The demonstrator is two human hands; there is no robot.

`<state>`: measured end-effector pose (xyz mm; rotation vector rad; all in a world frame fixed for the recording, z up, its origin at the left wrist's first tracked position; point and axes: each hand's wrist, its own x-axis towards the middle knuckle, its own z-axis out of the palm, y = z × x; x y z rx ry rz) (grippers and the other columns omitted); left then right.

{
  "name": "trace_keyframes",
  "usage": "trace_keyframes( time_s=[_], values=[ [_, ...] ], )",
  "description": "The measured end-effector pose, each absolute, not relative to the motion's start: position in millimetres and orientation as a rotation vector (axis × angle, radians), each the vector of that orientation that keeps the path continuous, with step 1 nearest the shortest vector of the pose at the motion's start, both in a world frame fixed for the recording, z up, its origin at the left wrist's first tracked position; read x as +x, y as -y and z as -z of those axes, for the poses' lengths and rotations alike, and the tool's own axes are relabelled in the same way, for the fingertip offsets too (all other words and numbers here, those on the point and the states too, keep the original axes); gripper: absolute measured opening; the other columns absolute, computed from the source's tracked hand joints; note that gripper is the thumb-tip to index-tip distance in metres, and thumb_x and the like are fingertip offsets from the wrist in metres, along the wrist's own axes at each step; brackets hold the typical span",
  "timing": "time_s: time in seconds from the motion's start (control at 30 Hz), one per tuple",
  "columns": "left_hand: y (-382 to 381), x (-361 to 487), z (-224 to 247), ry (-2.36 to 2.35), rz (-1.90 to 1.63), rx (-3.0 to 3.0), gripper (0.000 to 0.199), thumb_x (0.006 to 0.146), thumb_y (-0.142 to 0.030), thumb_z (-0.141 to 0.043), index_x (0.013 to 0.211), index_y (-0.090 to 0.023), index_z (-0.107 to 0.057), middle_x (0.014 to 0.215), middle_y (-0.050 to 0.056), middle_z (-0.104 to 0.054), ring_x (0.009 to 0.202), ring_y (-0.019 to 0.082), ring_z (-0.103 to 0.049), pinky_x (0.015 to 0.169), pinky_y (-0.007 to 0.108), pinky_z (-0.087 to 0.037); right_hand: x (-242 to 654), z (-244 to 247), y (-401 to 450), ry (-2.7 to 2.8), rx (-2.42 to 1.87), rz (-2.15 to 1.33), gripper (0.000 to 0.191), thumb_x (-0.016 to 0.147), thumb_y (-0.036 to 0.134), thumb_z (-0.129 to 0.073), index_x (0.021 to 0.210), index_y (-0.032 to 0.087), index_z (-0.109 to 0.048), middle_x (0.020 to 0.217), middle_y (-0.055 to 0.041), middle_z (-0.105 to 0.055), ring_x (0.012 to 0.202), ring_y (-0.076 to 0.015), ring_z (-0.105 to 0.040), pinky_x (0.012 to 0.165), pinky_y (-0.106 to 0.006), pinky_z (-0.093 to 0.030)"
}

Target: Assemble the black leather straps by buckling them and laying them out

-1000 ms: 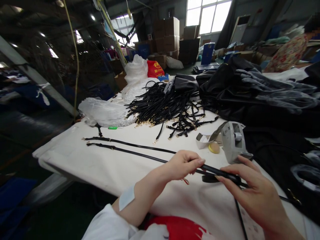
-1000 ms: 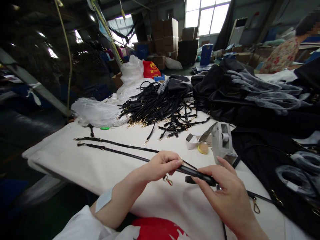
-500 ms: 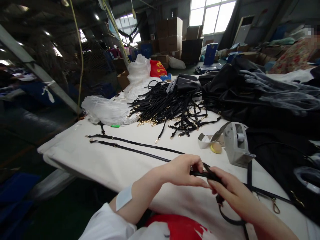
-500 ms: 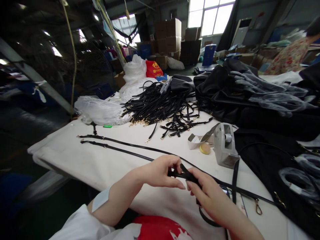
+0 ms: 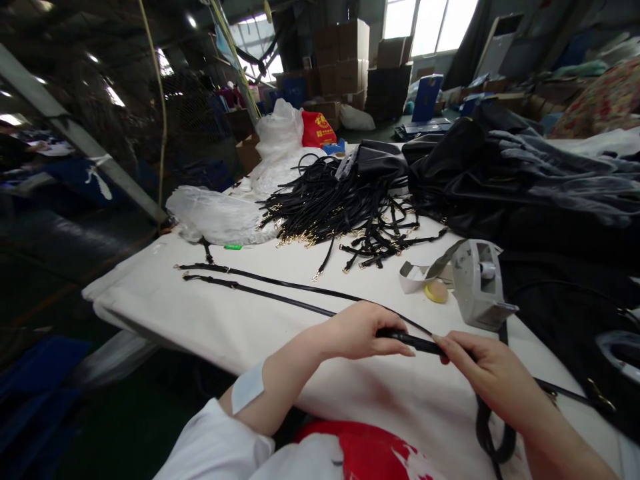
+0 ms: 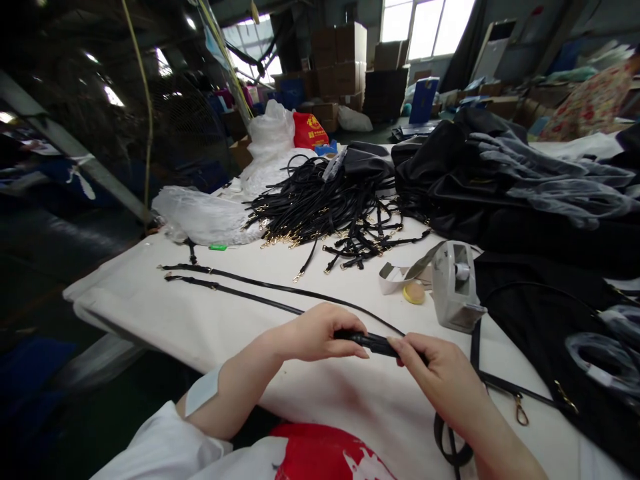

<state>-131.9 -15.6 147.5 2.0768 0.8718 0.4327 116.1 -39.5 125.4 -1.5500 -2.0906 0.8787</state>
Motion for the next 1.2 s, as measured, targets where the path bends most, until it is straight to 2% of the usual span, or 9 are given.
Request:
trace_keyframes(
  time_s=[0.27,0.43,0.6,0.73,0.93,1.07,1.2],
  values=[
    [15.9,-108.6,-134.6,-0.916,-0.528,2.297,0.033,0.091,-0.046,-0.061,0.1,-0.016,-0.071,0.083,0.004,-0.072,0.074,0.014,-0.064,0.067,0.021,-0.043,114.3,-124.7,45.4,1.983,-1.658,-0.684,0.053,0.089,0.058,-0.046,0.053,0.021,-0.055,0.047,0.0032,-0.044,0.046,-0.0122,-0.043,0.045,-0.025,-0.031],
    [15.7,-104.2,-130.9,-0.861,-0.563,2.297,0.034,0.093,-0.044,-0.06,0.111,-0.017,-0.069,0.096,0.006,-0.075,0.085,0.016,-0.068,0.076,0.021,-0.047,112.2,-124.7,44.6,1.967,-1.634,-0.685,0.052,0.088,0.057,-0.047,0.052,0.021,-0.055,0.046,0.0031,-0.045,0.045,-0.0113,-0.043,0.044,-0.024,-0.033],
    [20.3,-98.5,-126.1,-0.978,-0.625,2.343,0.034,0.088,-0.049,-0.064,0.101,-0.018,-0.072,0.082,0.003,-0.075,0.072,0.015,-0.068,0.065,0.021,-0.046,108.5,-122.7,48.4,1.894,-1.665,-0.516,0.052,0.087,0.058,-0.049,0.051,0.021,-0.055,0.046,0.0034,-0.043,0.043,-0.0109,-0.04,0.043,-0.024,-0.031],
    [26.9,-91.5,-127.0,-1.129,-0.625,2.411,0.034,0.089,-0.049,-0.062,0.096,-0.018,-0.072,0.081,0.005,-0.075,0.074,0.017,-0.069,0.067,0.024,-0.048,106.9,-123.7,48.9,1.886,-1.648,-0.416,0.049,0.087,0.056,-0.05,0.052,0.022,-0.058,0.046,0.0032,-0.045,0.043,-0.0115,-0.042,0.045,-0.024,-0.033],
    [23.4,-94.9,-130.2,-0.927,-0.592,2.249,0.031,0.093,-0.043,-0.059,0.109,-0.019,-0.07,0.092,0.005,-0.076,0.082,0.015,-0.07,0.074,0.02,-0.049,111.7,-125.5,47.4,1.952,-1.484,-0.709,0.05,0.091,0.052,-0.046,0.053,0.021,-0.053,0.047,0.0027,-0.049,0.045,-0.0114,-0.047,0.046,-0.022,-0.036],
    [21.4,-98.5,-129.1,-0.741,-0.577,2.099,0.027,0.093,-0.033,-0.059,0.112,-0.016,-0.07,0.1,0.006,-0.075,0.086,0.014,-0.069,0.079,0.02,-0.05,117.7,-126.0,51.2,1.963,-1.443,-0.903,0.048,0.093,0.053,-0.046,0.06,0.021,-0.06,0.054,0.0009,-0.058,0.053,-0.0138,-0.055,0.053,-0.023,-0.042],
    [26.8,-95.1,-125.7,-0.653,-0.619,1.899,0.032,0.095,-0.033,-0.056,0.116,-0.012,-0.068,0.097,0.008,-0.075,0.083,0.014,-0.069,0.077,0.019,-0.052,121.9,-129.7,51.8,2.018,-1.421,-1.081,0.047,0.095,0.053,-0.042,0.07,0.021,-0.067,0.066,-0.0025,-0.067,0.061,-0.017,-0.062,0.059,-0.025,-0.048]
  ],
)
